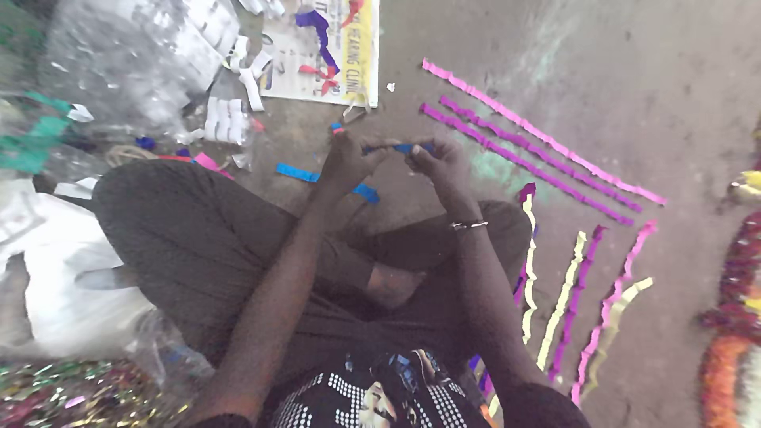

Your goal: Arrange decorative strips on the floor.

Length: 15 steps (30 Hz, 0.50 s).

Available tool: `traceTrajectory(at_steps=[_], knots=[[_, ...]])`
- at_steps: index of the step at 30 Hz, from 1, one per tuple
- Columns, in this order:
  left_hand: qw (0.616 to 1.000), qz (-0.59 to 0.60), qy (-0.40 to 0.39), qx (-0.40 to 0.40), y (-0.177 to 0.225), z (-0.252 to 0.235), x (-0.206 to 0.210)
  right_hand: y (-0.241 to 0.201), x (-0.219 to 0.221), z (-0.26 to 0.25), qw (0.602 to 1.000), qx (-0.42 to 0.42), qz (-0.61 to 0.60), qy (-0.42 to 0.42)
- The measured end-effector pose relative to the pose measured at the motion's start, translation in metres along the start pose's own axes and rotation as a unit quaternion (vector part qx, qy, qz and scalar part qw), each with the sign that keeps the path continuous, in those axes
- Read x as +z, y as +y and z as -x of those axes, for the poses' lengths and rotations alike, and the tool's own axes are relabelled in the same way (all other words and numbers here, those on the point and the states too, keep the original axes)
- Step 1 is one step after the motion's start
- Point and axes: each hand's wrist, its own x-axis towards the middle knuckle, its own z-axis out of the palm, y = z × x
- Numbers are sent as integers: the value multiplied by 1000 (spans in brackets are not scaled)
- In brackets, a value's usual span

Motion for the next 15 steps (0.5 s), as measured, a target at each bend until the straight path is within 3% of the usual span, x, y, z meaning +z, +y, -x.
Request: traceTrajectory(at_steps=[4, 8, 10, 12, 15], knots=[[1000, -15, 18, -16, -1, -2, -2, 3, -10, 0, 990, 53, -106, 71], [998, -5, 45, -35, -4, -2, -6, 4, -28, -1, 980, 44, -128, 143], [997, 16, 54, -45, -4, -2, -10, 3, -42, -1, 979, 50, -70, 184], [997, 59, 47, -34, -4, -2, -17, 0, -61, 0, 974, 49, 61, 213], [983, 183, -33, -11, 3, 3, -32, -3, -90, 5, 940, 62, 245, 228]])
